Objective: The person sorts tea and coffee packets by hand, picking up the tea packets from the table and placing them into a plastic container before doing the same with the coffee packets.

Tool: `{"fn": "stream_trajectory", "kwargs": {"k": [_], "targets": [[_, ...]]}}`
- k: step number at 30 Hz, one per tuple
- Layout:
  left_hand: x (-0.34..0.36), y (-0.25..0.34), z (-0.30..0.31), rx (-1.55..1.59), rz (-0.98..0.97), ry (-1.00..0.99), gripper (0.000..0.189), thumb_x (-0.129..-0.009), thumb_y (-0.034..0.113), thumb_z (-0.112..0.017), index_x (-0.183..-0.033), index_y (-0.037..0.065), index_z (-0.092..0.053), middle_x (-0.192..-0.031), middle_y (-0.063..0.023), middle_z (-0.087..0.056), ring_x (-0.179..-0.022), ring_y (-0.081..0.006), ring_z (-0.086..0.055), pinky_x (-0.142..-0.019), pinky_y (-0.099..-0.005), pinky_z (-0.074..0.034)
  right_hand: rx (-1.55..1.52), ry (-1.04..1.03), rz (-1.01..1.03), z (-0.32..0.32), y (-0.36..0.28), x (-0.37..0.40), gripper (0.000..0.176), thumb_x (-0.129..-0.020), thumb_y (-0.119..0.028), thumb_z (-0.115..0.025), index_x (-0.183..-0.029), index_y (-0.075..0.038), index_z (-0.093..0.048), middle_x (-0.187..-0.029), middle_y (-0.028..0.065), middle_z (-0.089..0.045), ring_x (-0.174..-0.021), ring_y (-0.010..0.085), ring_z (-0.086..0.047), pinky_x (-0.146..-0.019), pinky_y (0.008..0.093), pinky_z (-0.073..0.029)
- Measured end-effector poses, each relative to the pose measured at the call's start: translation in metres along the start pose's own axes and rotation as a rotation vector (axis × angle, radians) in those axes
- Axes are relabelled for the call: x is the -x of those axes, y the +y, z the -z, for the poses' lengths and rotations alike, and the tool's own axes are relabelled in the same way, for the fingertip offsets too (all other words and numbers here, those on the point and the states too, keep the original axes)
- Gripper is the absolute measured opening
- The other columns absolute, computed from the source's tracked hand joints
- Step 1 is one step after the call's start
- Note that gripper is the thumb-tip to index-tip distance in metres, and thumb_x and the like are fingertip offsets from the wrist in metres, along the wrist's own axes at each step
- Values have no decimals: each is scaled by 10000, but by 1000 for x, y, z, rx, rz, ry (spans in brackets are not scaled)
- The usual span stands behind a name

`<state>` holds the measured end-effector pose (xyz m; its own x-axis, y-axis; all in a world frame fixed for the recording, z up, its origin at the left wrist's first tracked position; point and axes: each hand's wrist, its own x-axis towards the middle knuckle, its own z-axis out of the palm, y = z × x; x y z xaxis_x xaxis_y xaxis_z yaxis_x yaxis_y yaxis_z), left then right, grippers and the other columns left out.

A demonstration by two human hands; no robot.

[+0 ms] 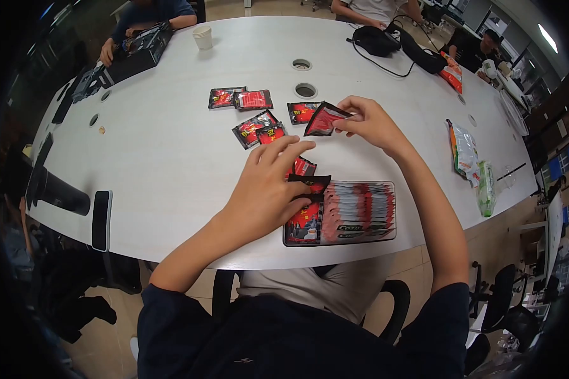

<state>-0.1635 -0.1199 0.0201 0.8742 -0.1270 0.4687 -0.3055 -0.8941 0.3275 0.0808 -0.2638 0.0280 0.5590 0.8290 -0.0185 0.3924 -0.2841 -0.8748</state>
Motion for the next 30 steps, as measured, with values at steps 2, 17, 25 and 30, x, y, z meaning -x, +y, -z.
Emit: {"fn": "stream_trajectory", "kwargs": {"k": [2, 17, 25, 30], "targets": [[-6, 6, -1, -102, -40, -20, 183, -728, 224, -842, -809, 83, -758, -1363, -121, -556, -1330, -347, -457, -1057, -479, -387, -100, 16, -8, 5, 3, 8, 271, -896, -149, -735, -1093, 1, -627, -999, 84, -718, -847, 136, -709, -719, 261, -546], [-29, -31, -11, 1021, 360, 277, 582, -894, -32, -710, -1390, 6, -408, -1136, -142, -703, -1024, -182, -694, -835, -303, -591, -452, 22, 129, -32, -47, 44, 260, -938, -194, -727, -1050, 41, -731, -869, 90, -728, -764, 118, -691, -723, 242, -559], [-19, -37, -7, 1116, 387, 282, 469, -892, -34, -708, -1307, 12, -495, -1117, -136, -697, -998, -171, -692, -864, -317, -582, -367, 123, 219, -16, -48, 48, 258, -932, -226, -735, -1009, 20, -743, -808, 67, -724, -678, 83, -657, -637, 221, -510], [-6, -15, 10, 289, 76, 56, 193, -776, 138, -828, -888, 43, -703, -1238, -118, -616, -1207, -282, -582, -1002, -445, -469, -427, 366, 205, 13, -51, 70, 300, -955, -205, -704, -1139, 31, -680, -865, 76, -729, -714, 96, -674, -644, 227, -525]]}}
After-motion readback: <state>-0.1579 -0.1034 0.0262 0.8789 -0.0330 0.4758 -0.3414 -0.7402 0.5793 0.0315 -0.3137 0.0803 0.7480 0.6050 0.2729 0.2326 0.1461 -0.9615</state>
